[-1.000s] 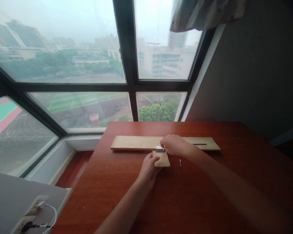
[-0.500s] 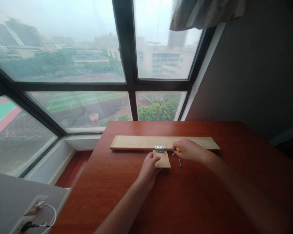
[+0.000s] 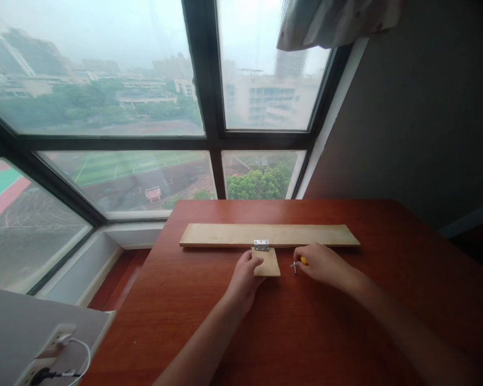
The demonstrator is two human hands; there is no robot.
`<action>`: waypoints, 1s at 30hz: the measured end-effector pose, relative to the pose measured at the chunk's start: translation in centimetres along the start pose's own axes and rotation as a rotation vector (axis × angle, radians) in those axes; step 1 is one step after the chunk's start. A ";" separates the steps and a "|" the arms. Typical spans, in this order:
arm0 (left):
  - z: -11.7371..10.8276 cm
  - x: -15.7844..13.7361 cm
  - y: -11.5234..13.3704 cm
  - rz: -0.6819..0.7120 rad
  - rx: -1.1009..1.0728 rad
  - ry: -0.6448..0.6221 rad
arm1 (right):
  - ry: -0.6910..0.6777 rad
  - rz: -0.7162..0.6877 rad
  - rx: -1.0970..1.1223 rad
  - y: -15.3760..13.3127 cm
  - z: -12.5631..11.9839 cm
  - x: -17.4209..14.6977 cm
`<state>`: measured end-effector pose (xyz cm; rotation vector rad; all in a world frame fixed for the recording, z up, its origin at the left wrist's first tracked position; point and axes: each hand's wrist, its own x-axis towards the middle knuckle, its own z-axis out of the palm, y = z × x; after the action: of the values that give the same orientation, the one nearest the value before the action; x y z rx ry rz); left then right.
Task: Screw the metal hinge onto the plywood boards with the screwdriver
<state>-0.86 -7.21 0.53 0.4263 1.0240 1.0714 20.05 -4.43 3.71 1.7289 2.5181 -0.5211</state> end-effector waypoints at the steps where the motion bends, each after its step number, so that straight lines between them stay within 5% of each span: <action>1: 0.0 0.0 0.0 0.000 0.000 -0.003 | -0.001 0.007 -0.009 0.0 0.2 -0.1; 30: -0.5 0.4 0.0 -0.015 -0.007 -0.041 | -0.012 0.045 -0.027 0.1 0.8 -0.9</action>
<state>-1.25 -6.94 0.08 0.4334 0.9857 1.0487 20.37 -5.42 3.12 1.7633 2.4604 -0.4908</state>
